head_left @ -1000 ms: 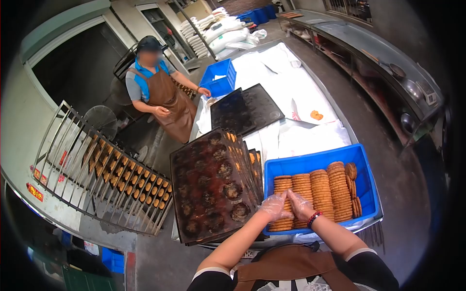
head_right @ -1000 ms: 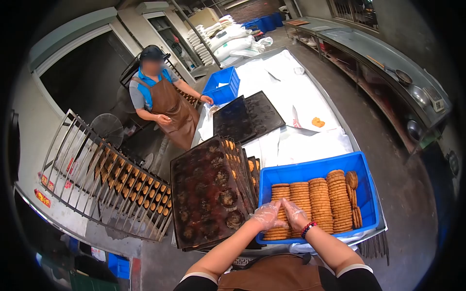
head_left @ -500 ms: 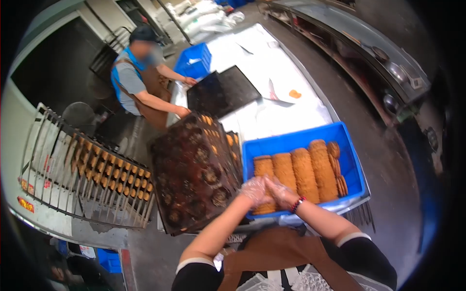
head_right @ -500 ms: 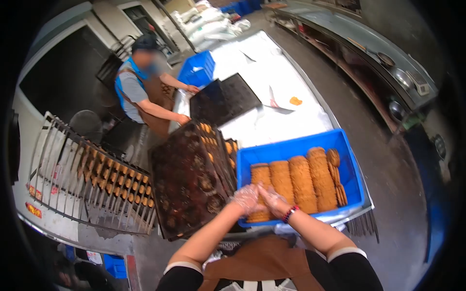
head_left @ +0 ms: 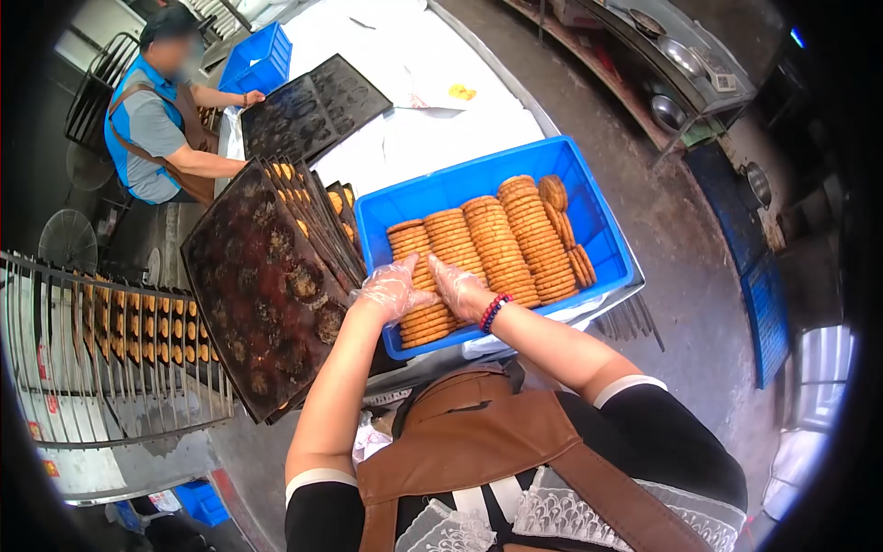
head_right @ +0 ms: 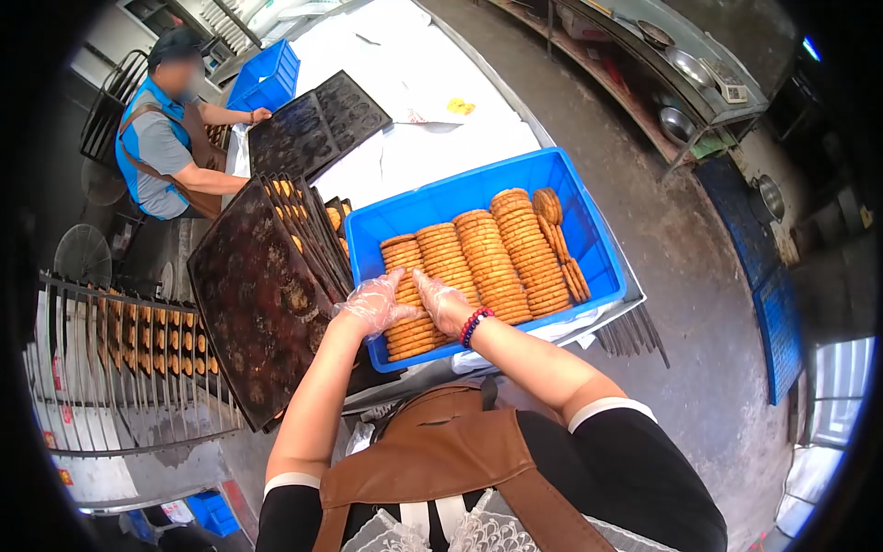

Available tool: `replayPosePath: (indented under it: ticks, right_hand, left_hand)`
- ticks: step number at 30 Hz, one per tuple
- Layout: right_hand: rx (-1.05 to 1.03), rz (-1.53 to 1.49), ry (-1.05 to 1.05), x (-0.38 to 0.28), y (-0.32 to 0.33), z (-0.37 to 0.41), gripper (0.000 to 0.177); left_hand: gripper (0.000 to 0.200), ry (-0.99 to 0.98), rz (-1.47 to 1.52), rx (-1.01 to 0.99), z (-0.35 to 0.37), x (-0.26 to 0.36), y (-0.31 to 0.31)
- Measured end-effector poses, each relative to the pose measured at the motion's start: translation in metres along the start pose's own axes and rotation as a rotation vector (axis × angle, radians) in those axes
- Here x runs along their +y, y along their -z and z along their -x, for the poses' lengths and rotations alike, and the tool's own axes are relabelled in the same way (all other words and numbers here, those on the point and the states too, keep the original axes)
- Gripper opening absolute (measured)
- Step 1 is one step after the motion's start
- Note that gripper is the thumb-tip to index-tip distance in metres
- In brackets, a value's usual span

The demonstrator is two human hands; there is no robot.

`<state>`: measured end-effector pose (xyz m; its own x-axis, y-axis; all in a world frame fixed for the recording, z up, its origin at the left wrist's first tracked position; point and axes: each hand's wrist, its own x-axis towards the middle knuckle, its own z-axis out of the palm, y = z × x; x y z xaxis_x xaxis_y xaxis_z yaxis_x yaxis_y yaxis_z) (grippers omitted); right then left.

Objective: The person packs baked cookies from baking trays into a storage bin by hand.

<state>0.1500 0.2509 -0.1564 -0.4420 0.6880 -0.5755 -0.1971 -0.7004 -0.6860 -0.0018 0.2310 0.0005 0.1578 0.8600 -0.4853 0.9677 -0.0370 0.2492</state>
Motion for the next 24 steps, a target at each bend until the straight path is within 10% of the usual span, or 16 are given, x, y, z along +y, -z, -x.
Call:
replayPosePath:
  ticks: [6,15,24]
  right_hand:
    - [0.115,0.653,0.121,-0.032,-0.013,0.044,0.088]
    - [-0.039,-0.040,-0.040,-0.019,-0.009,0.023,0.068]
    - [-0.084,-0.133,-0.011,-0.020,0.009,0.013,0.084]
  left_hand:
    - [0.105,-0.064,0.011,0.015,-0.003,-0.015,-0.009]
    - [0.085,-0.043,0.054,0.126,0.031,0.007,0.008]
    - [0.028,-0.089,0.536,0.823,0.147,0.002,-0.016]
